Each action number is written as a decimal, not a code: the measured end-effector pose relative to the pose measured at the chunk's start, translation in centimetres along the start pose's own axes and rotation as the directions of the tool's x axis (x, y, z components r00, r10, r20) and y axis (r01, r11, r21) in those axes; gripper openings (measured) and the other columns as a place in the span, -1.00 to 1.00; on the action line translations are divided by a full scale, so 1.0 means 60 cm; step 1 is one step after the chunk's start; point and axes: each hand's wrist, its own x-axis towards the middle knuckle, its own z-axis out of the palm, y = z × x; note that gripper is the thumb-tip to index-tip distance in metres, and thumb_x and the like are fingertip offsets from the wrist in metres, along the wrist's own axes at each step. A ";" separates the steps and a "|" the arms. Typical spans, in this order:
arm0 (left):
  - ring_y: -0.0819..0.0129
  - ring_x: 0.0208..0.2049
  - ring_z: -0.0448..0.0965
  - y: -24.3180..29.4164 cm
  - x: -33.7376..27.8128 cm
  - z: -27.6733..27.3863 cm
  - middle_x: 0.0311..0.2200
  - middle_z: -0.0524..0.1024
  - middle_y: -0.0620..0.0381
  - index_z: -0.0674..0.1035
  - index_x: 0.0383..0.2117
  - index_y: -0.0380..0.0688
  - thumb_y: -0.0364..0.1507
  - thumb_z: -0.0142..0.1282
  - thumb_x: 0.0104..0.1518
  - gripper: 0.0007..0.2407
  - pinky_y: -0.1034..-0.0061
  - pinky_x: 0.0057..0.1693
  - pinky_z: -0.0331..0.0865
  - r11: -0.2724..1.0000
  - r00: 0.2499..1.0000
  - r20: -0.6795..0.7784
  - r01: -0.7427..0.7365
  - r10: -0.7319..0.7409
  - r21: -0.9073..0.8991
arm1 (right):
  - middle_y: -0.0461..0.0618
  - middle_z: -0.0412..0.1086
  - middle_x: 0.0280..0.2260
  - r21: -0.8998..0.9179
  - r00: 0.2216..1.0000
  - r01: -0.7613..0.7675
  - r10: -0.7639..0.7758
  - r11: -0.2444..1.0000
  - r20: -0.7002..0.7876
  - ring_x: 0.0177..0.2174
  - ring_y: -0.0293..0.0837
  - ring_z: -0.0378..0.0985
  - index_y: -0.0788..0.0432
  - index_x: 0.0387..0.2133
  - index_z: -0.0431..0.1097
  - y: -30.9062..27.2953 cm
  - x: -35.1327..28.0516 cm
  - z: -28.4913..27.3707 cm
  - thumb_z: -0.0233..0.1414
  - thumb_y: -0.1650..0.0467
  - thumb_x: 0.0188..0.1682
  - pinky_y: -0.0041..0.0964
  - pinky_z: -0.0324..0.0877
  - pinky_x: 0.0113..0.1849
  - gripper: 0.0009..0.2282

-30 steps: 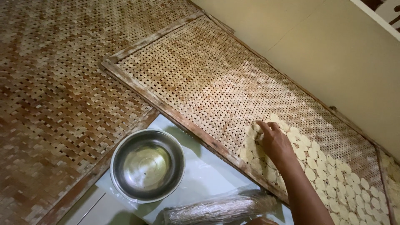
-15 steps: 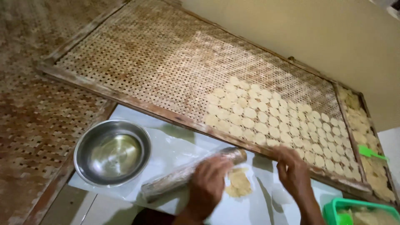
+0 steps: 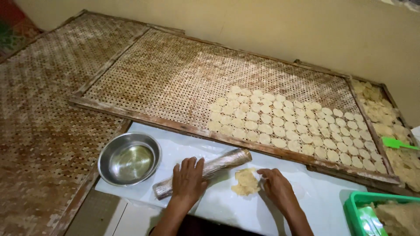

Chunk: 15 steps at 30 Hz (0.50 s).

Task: Rolling out small dough portions into flat circles and arranging them on woven trays.

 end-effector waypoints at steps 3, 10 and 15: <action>0.09 0.00 0.35 -0.001 -0.002 0.004 0.01 0.39 0.07 0.43 0.12 -0.03 -0.20 0.42 -0.18 -0.35 0.10 0.08 0.21 1.000 1.000 -0.027 -0.012 0.013 0.017 | -0.09 0.53 -0.10 0.175 0.981 -0.168 0.148 0.970 0.122 -0.19 -0.17 0.64 -0.09 0.02 0.48 -0.044 -0.039 -0.021 -0.04 0.26 0.05 -0.28 0.58 -0.14 -0.70; 0.14 -0.08 0.39 -0.004 -0.001 0.013 -0.03 0.40 0.10 0.43 0.11 -0.05 -0.16 0.47 -0.20 -0.32 0.17 -0.01 0.26 0.998 0.998 -0.060 -0.023 0.026 0.052 | -0.18 0.62 -0.21 0.270 0.992 -0.125 0.124 0.955 0.022 -0.26 -0.18 0.65 0.00 -0.21 0.59 -0.051 -0.104 -0.009 0.00 0.25 -0.01 -0.33 0.51 -0.18 -0.75; 0.13 -0.06 0.34 -0.007 -0.008 0.019 0.01 0.35 0.11 0.40 0.14 -0.05 -0.16 0.44 -0.16 -0.32 0.17 -0.01 0.23 0.998 0.995 -0.091 -0.046 0.050 0.048 | -0.11 0.51 -0.40 0.002 0.988 -0.035 0.035 0.999 -0.149 -0.51 -0.16 0.58 -0.10 -0.08 0.48 -0.010 -0.075 -0.007 0.01 0.35 0.01 -0.22 0.50 -0.37 -0.78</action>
